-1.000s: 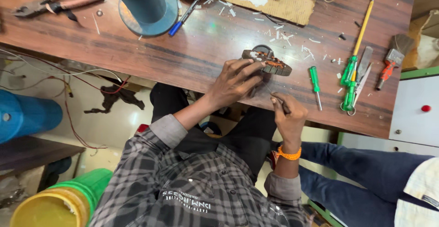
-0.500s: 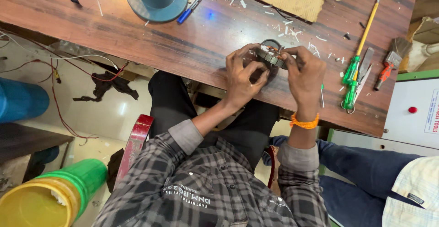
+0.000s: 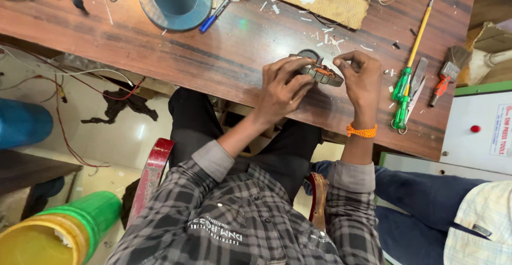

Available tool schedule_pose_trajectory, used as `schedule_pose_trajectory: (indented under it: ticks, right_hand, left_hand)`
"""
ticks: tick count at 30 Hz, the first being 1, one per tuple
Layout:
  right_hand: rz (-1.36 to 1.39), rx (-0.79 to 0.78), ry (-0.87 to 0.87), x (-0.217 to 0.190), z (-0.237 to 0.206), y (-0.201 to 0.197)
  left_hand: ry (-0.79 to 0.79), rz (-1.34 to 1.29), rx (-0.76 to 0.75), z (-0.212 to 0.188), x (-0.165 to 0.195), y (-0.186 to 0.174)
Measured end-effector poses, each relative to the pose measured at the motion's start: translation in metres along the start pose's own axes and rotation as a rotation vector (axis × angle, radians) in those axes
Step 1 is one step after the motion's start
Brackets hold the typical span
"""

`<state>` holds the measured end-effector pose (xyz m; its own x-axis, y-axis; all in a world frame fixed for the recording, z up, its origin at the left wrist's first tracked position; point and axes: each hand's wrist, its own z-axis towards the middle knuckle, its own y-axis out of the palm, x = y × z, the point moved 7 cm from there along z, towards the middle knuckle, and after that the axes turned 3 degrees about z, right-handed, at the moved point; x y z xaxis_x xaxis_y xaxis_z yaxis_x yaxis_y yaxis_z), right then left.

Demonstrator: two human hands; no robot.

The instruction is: The person works on an electric motor armature at a workbench, holding the round motor part and fitting components into it by hand, occasionally using a screwdriver to work on the assembly. They reposition the motor part repeatedly while adjusting its parts.

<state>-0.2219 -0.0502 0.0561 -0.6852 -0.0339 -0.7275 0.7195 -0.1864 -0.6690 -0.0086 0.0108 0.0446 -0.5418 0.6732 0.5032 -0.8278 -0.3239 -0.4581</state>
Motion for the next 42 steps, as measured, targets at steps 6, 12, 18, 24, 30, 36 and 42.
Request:
schedule_pose_trajectory:
  ticks: [6, 12, 18, 24, 30, 36, 42]
  right_hand:
    - [0.256, -0.009, 0.067, 0.005, -0.026, -0.019]
    - [0.238, -0.056, 0.072, -0.022, -0.054, -0.022]
    - [0.058, 0.023, -0.016, -0.047, -0.074, -0.02]
    - [0.151, 0.0, 0.02, -0.052, -0.07, -0.018]
    - [-0.001, 0.021, 0.017, -0.055, -0.077, -0.017]
    - [-0.107, 0.139, -0.209, -0.051, -0.094, 0.01]
    - [-0.069, 0.294, -0.393, -0.029, -0.115, 0.037]
  left_hand:
    - [0.205, -0.277, -0.343, 0.031, -0.021, 0.023]
    - [0.131, -0.345, -0.334, 0.033, -0.026, 0.021]
    - [0.134, -0.356, -0.283, 0.032, -0.025, 0.02]
    - [0.098, -0.363, -0.278, 0.033, -0.025, 0.016]
    - [0.098, -0.334, -0.269, 0.031, -0.024, 0.015]
    - [0.108, -0.314, -0.279, 0.028, -0.027, 0.021]
    - [0.312, -0.011, -0.269, 0.009, -0.022, 0.02]
